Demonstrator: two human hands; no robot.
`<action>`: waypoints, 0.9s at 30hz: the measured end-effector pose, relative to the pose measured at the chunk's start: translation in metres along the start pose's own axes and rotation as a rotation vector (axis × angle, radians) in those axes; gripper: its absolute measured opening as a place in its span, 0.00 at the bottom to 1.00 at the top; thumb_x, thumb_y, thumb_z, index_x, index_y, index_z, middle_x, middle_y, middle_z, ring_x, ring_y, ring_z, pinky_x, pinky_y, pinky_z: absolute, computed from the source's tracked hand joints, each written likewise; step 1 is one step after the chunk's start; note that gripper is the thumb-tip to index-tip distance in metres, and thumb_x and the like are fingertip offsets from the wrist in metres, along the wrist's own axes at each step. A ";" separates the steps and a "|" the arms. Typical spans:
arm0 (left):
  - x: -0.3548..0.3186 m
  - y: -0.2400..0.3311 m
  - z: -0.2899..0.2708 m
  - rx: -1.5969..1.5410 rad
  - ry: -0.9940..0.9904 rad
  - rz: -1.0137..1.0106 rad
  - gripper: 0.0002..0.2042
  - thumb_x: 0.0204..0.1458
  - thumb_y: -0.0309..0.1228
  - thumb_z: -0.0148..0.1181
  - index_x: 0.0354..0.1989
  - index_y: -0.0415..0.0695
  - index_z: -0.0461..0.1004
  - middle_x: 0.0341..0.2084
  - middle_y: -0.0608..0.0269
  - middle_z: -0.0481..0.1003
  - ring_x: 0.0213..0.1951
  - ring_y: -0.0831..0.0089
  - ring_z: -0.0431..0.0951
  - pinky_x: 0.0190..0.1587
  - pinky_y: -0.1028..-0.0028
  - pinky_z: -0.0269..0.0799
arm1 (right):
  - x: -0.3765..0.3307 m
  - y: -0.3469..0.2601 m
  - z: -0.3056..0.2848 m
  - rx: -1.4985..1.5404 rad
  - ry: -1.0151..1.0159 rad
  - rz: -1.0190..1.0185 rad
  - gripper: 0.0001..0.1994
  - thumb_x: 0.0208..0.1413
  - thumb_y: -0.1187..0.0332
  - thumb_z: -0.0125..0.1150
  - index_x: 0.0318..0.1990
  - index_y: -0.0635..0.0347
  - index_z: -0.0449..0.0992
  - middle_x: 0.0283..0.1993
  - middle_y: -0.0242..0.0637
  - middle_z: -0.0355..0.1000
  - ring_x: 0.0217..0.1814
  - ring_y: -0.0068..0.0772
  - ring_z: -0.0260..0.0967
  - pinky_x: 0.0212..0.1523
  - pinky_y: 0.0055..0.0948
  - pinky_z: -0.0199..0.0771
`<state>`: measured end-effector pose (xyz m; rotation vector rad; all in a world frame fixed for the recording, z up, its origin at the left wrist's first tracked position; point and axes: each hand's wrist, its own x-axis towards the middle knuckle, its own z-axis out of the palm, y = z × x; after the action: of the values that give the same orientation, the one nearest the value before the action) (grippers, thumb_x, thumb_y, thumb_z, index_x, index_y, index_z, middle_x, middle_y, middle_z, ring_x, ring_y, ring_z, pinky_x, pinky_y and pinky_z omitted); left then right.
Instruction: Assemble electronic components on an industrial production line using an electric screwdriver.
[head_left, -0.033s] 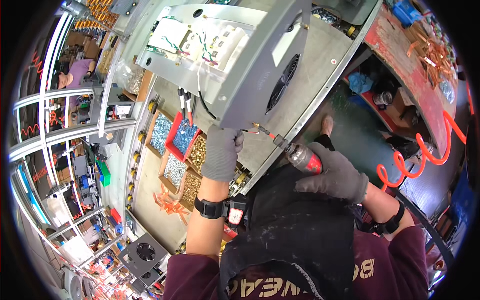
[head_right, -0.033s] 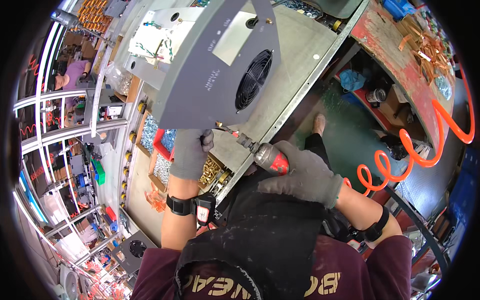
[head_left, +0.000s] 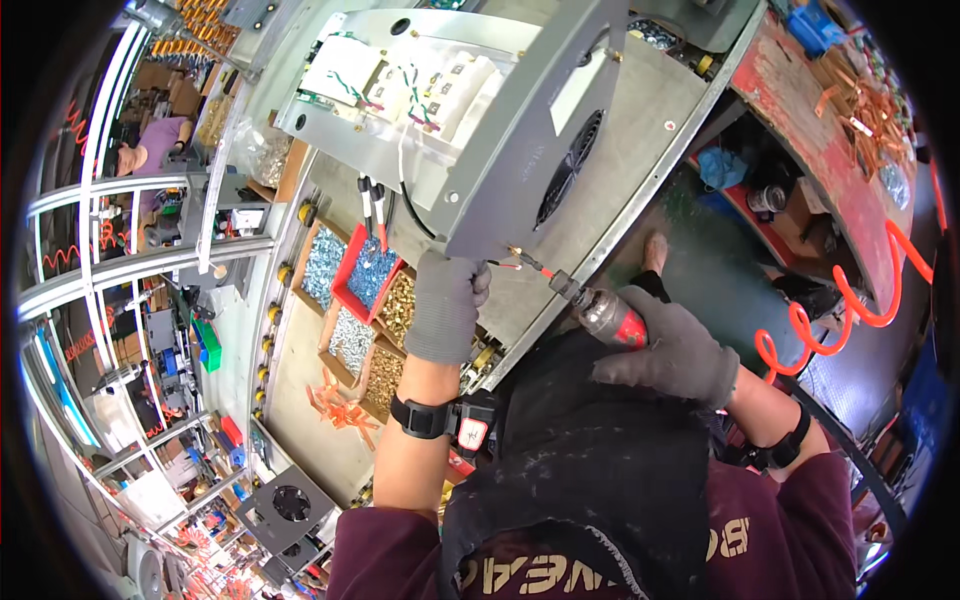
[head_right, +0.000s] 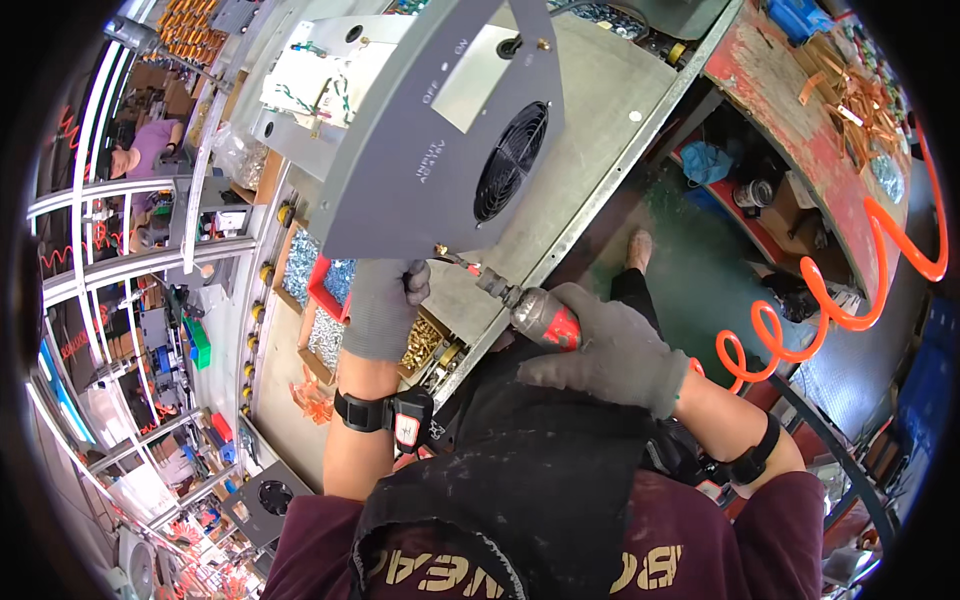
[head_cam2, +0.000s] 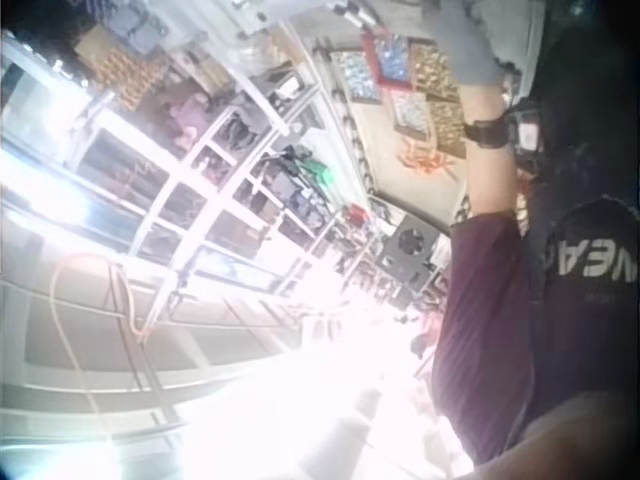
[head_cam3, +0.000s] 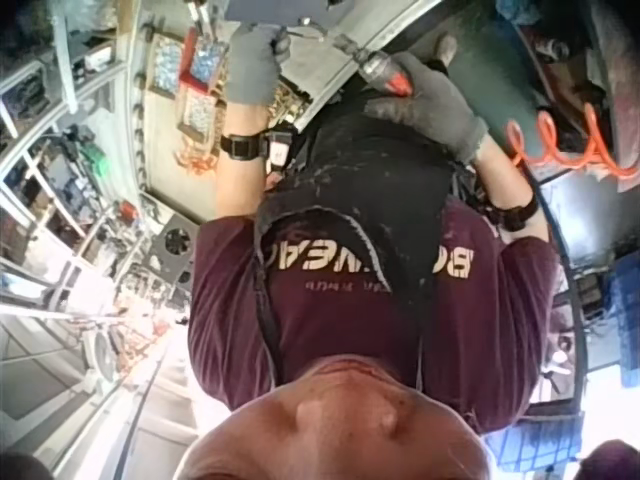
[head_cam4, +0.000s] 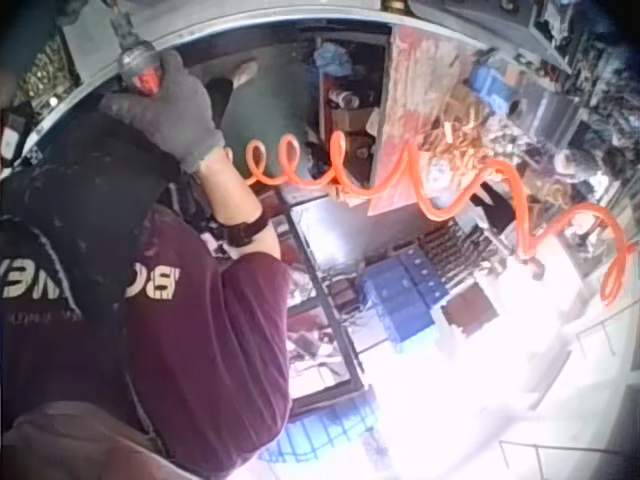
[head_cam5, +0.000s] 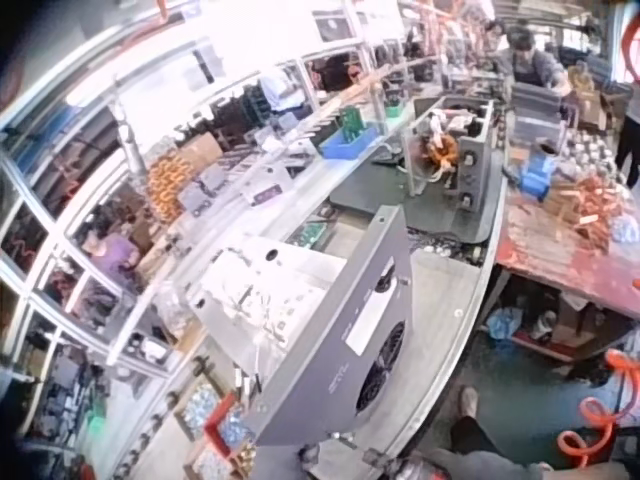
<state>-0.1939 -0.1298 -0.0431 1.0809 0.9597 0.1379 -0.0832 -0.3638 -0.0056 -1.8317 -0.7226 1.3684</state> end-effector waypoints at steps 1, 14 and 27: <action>-0.001 0.001 0.001 -0.003 0.004 0.006 0.05 0.44 0.23 0.53 0.30 0.44 0.65 0.17 0.69 0.61 0.14 0.83 0.57 0.13 0.84 0.51 | 0.000 -0.004 -0.002 0.003 -0.025 0.039 0.31 0.41 0.51 0.68 0.49 0.60 0.66 0.34 0.46 0.73 0.38 0.45 0.72 0.40 0.36 0.70; -0.010 -0.015 -0.011 -0.290 -0.106 -0.085 0.11 0.51 0.22 0.49 0.43 0.33 0.65 0.25 0.63 0.67 0.25 0.80 0.68 0.26 0.81 0.64 | -0.006 -0.025 -0.013 -0.182 0.010 0.091 0.38 0.35 0.51 0.72 0.53 0.57 0.62 0.36 0.48 0.72 0.41 0.51 0.71 0.42 0.38 0.69; -0.016 -0.040 0.055 -0.430 -0.479 -0.245 0.15 0.57 0.37 0.53 0.43 0.37 0.67 0.28 0.60 0.71 0.27 0.80 0.70 0.25 0.86 0.65 | -0.035 0.022 -0.043 -0.023 -0.040 0.132 0.39 0.33 0.48 0.72 0.53 0.56 0.62 0.37 0.48 0.72 0.42 0.49 0.72 0.42 0.39 0.70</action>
<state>-0.1779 -0.1958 -0.0587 0.5549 0.5832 -0.1107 -0.0514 -0.4133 0.0028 -1.9039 -0.6500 1.4904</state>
